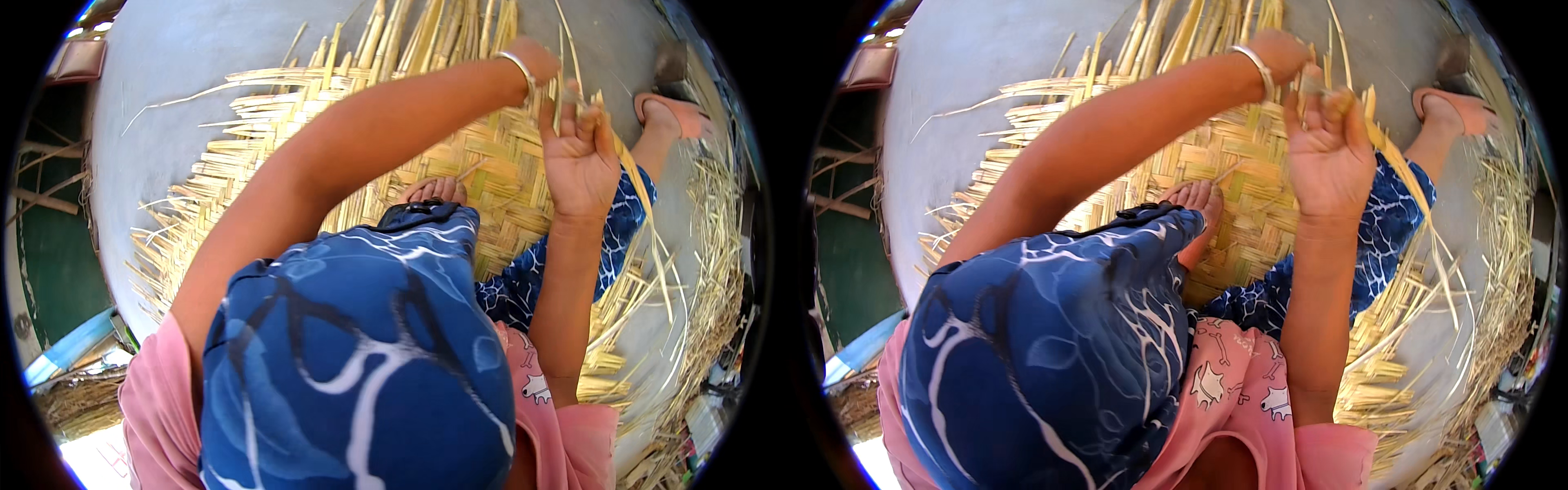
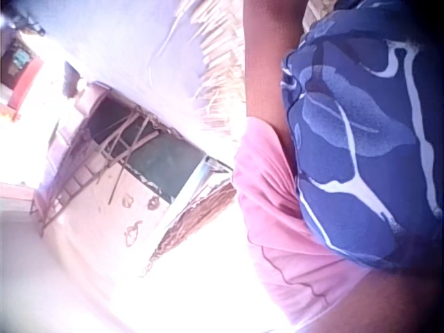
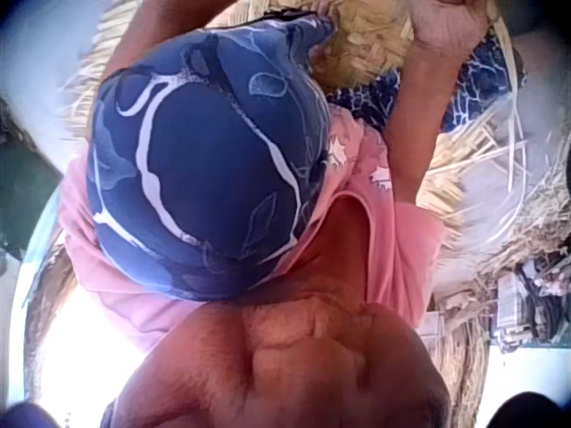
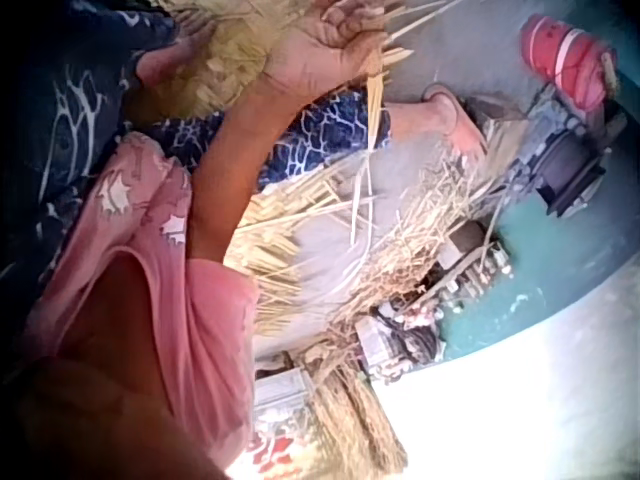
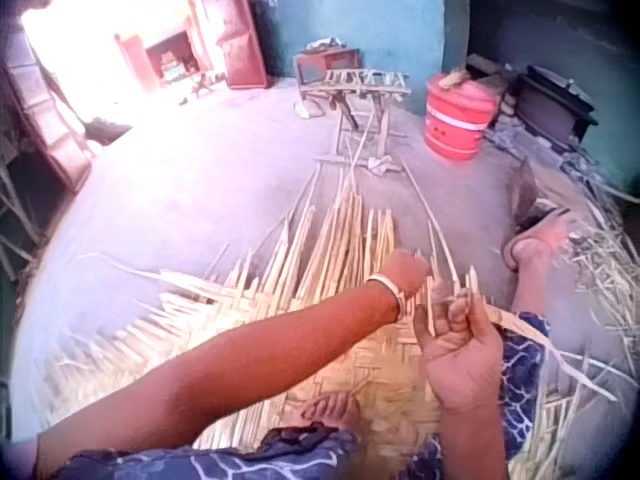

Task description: The person sits on the floor and weaves a flat basket using dried palm leaves. They interlace the leaves by hand, periodically adjusting the weave and adding new strips to expand the mat.

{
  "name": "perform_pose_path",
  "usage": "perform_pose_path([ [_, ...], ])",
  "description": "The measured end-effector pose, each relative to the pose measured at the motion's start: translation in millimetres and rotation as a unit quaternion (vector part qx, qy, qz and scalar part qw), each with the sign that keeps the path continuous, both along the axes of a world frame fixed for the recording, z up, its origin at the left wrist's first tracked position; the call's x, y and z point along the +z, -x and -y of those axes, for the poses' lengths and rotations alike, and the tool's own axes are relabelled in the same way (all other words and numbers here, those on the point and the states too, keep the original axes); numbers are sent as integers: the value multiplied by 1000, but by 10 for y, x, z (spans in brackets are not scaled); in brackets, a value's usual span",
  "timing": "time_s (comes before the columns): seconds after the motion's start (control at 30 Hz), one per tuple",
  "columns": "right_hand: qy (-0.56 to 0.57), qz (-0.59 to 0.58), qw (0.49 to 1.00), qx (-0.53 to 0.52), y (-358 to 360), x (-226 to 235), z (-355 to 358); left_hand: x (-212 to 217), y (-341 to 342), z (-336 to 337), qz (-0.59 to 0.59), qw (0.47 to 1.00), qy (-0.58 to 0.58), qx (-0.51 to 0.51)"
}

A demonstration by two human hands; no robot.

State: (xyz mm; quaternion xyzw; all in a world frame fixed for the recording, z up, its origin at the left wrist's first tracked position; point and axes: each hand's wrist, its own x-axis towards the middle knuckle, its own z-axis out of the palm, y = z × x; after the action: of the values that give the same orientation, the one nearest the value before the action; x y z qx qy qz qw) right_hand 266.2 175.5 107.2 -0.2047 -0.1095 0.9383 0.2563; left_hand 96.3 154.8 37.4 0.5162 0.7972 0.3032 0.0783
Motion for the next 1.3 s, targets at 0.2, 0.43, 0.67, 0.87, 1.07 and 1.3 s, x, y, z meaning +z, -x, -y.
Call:
perform_pose_path([
  [0.2,-146,134,979,-56,-51,-239,-465,635,-43,274,194,975,76,-79],
  [0.43,-81,188,968,148,-81,-837,-262,191,351,968,69,947,292,-115],
  [0.67,-274,220,904,242,807,-936,-324,428,334,1070,11,957,290,11],
  [0.87,-458,268,788,312,1384,-980,-386,201,500,1142,111,964,182,160],
  [1.07,-619,393,500,462,1736,-802,-252,-214,702,1281,231,942,77,231],
  [1.3,-490,371,654,442,1646,-958,-327,-182,659,1311,310,911,61,266],
])
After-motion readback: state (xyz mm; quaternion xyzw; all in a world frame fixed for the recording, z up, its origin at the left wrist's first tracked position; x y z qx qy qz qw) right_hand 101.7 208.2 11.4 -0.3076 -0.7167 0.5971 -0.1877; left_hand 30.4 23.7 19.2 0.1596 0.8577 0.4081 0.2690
